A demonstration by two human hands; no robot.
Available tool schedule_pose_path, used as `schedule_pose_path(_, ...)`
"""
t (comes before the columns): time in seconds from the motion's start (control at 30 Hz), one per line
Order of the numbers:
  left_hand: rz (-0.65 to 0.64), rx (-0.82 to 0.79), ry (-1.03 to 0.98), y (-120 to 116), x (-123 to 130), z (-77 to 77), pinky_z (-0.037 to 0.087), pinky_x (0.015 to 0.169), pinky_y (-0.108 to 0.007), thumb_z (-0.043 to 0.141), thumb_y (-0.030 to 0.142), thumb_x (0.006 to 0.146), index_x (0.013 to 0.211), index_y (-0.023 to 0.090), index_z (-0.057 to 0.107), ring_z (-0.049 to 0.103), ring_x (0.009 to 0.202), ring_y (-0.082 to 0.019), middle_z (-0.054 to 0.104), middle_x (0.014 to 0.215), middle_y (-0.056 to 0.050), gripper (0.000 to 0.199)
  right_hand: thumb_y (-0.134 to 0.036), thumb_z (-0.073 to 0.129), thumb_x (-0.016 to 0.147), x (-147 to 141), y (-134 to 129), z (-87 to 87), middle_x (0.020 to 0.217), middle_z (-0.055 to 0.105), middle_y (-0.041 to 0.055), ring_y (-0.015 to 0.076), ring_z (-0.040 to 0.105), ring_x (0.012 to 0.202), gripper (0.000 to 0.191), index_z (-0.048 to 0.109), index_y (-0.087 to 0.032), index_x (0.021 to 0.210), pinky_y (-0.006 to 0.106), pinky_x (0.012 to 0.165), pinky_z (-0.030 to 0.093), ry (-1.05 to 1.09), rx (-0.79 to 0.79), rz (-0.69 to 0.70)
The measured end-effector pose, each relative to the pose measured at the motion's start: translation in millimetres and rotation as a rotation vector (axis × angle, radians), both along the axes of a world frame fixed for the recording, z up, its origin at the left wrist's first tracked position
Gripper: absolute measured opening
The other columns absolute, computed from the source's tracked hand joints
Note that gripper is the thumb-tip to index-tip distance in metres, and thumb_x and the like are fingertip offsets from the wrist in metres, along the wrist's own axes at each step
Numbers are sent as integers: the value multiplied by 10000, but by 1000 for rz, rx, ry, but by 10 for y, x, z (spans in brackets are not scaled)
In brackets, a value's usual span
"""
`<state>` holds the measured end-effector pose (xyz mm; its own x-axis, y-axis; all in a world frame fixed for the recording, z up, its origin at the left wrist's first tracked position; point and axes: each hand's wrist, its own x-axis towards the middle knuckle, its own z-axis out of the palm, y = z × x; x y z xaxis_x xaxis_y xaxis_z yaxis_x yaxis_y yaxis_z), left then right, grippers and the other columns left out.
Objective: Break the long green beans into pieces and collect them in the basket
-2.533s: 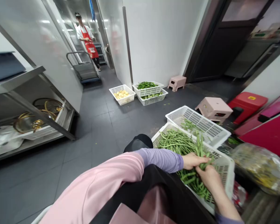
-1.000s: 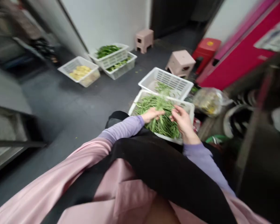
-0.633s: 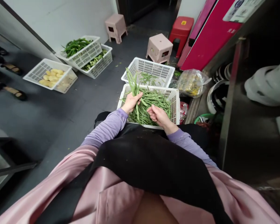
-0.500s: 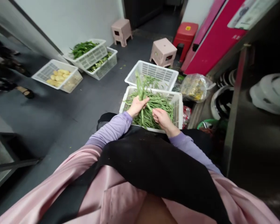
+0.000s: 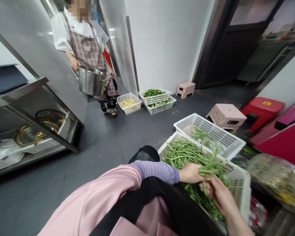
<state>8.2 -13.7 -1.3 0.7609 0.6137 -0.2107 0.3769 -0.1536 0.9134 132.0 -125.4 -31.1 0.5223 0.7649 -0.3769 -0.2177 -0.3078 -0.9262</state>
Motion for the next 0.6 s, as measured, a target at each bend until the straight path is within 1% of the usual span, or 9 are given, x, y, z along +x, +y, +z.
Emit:
schedule_pose_path(0.1,53,-95,-48,56,14,0,524,899,-281,847,340,749,830,164,711,679,880,-163,702,772,25,236,-660,804,563,-137,32,148,579,536,-31,114,409,425,534,585,-219,769,238,392,303,110,-63,6)
schedule_pose_path(0.2,150,-290,-120,143,37,148,503,699,-250,811,306,794,776,128,677,573,648,-100,634,664,29,223,-676,818,581,-174,54,316,521,406,-77,77,324,425,557,600,-192,749,206,410,230,79,-57,69)
schedule_pose_path(0.23,200,-340,-146,189,46,214,462,612,-239,796,330,816,773,127,660,499,564,-79,585,609,42,248,-673,813,596,-180,59,370,513,372,-86,72,304,430,552,614,-184,754,203,415,210,72,-36,104)
schedule_pose_path(0.3,293,-391,-253,320,82,330,343,495,-218,773,358,852,754,147,602,368,476,-51,480,539,75,289,-641,790,661,-185,79,457,544,399,-82,65,293,443,518,658,-169,828,199,426,195,106,-7,197)
schedule_pose_path(0.33,323,-402,-295,403,113,368,314,477,-211,799,346,832,729,162,560,350,466,-45,442,524,87,319,-627,780,677,-184,97,483,539,390,-86,61,270,435,497,661,-170,833,199,421,177,124,0,205)
schedule_pose_path(0.4,365,-420,-370,574,193,407,298,465,-198,832,324,807,705,183,498,340,457,-38,409,519,96,376,-581,767,725,-171,141,501,555,451,-64,64,314,448,431,625,-177,776,193,421,208,125,30,220)
schedule_pose_path(0.47,348,-426,-401,709,268,420,290,458,-196,802,304,840,720,188,503,354,455,-42,430,531,83,343,-548,753,771,-154,181,490,575,509,-42,66,353,453,403,576,-188,735,187,424,251,141,49,209)
schedule_pose_path(0.53,353,-365,-406,767,302,445,286,457,-204,753,286,879,748,187,535,367,457,-52,470,550,64,272,-526,738,806,-139,205,466,557,482,-55,59,319,430,393,531,-201,734,178,410,231,206,42,161)
schedule_pose_path(0.6,391,-225,-368,723,270,494,306,476,-217,719,266,890,757,186,562,387,474,-68,503,573,45,220,-513,725,827,-124,208,435,519,387,-90,51,232,407,394,479,-217,742,169,391,170,292,35,64)
